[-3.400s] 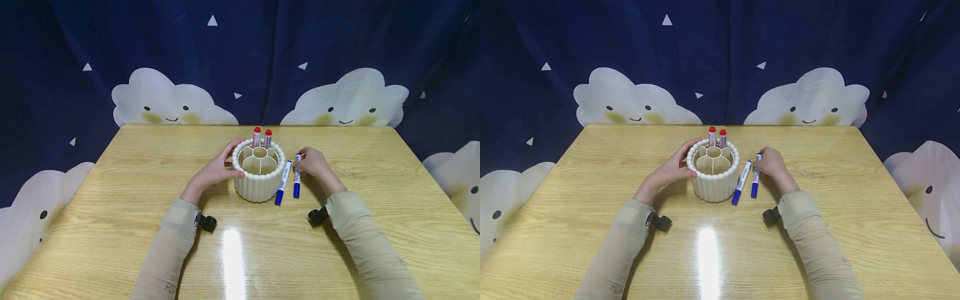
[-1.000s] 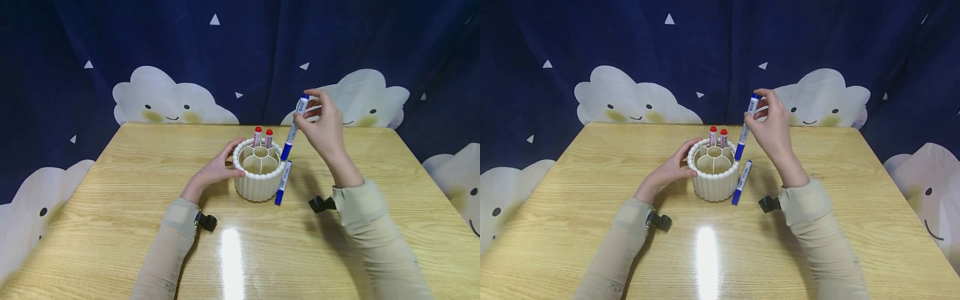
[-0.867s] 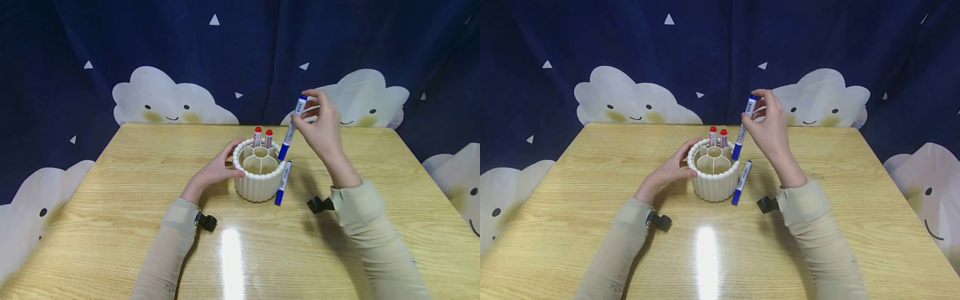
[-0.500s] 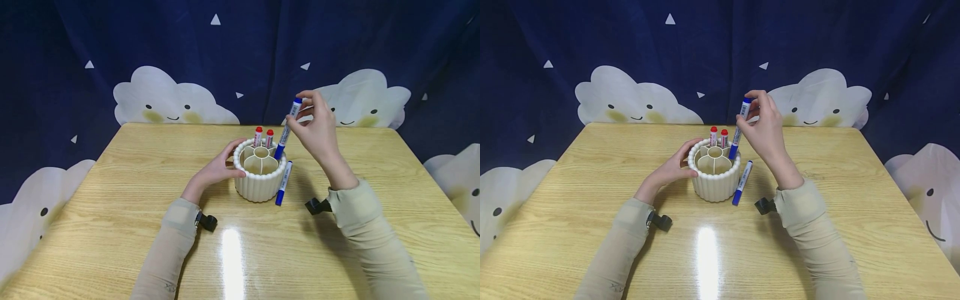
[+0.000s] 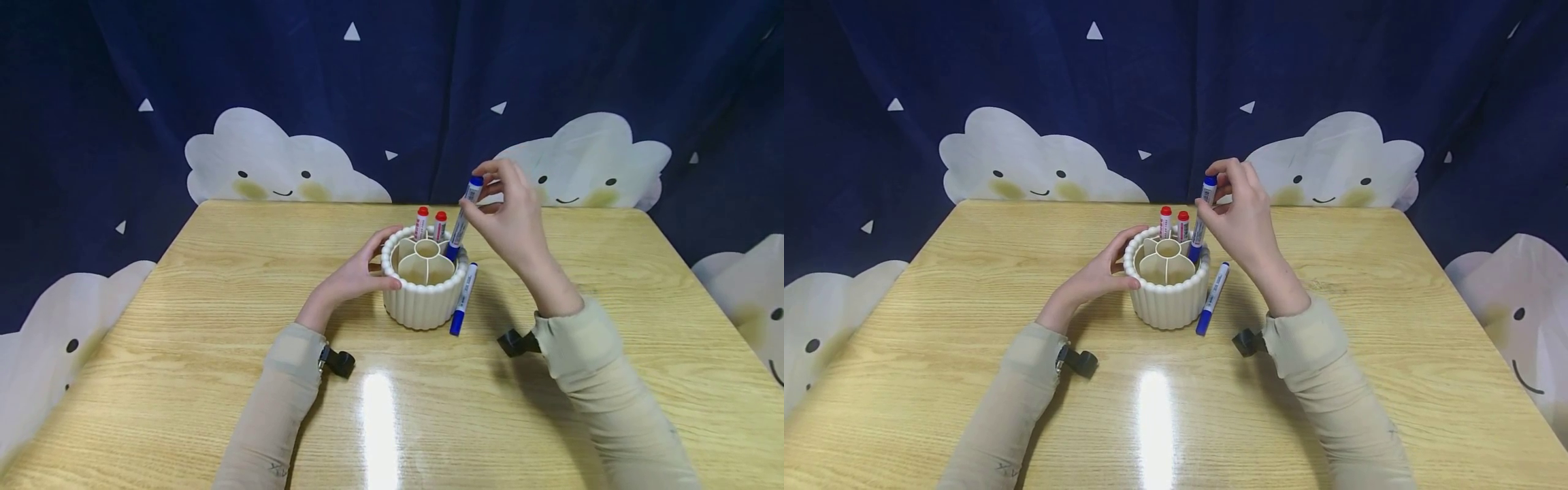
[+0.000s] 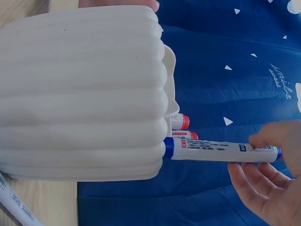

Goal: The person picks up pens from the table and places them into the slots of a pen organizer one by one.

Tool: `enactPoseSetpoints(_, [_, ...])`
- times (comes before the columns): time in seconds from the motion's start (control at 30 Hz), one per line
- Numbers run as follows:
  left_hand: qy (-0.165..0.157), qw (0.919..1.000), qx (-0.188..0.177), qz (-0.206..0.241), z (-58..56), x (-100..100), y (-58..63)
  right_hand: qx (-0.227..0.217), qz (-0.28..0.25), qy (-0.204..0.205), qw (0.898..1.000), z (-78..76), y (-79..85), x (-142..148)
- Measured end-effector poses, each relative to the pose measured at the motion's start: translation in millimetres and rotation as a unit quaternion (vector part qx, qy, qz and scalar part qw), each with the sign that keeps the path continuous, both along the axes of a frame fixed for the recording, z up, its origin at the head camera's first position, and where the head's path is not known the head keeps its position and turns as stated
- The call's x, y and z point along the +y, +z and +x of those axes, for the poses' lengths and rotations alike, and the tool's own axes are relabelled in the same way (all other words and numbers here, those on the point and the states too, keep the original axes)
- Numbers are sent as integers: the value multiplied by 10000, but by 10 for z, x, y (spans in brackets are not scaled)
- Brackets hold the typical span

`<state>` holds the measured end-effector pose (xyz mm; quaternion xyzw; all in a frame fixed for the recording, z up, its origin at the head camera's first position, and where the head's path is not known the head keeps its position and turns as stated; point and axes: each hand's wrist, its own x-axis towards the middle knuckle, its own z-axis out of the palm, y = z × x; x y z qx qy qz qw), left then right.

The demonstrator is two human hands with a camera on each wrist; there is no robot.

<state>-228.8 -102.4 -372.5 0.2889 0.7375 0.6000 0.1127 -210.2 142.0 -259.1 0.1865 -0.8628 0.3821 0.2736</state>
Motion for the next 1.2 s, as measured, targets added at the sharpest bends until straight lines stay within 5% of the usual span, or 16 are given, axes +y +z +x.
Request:
enactPoseSetpoints(0.47, [-97, 9998, -157, 73, 116, 16, 198, -239, 119, 177, 9995, 65, -100, 4])
enactPoseSetpoints(0.87, [-25, 10000, -35, 7, -9, 5, -1, -324, -25, 401, 9987, 61, -290, 1])
enactPoseSetpoints(1.2, [-58, 9998, -184, 2, 114, 22, 204, -634, -120, 463, 9968, 56, -441, -13])
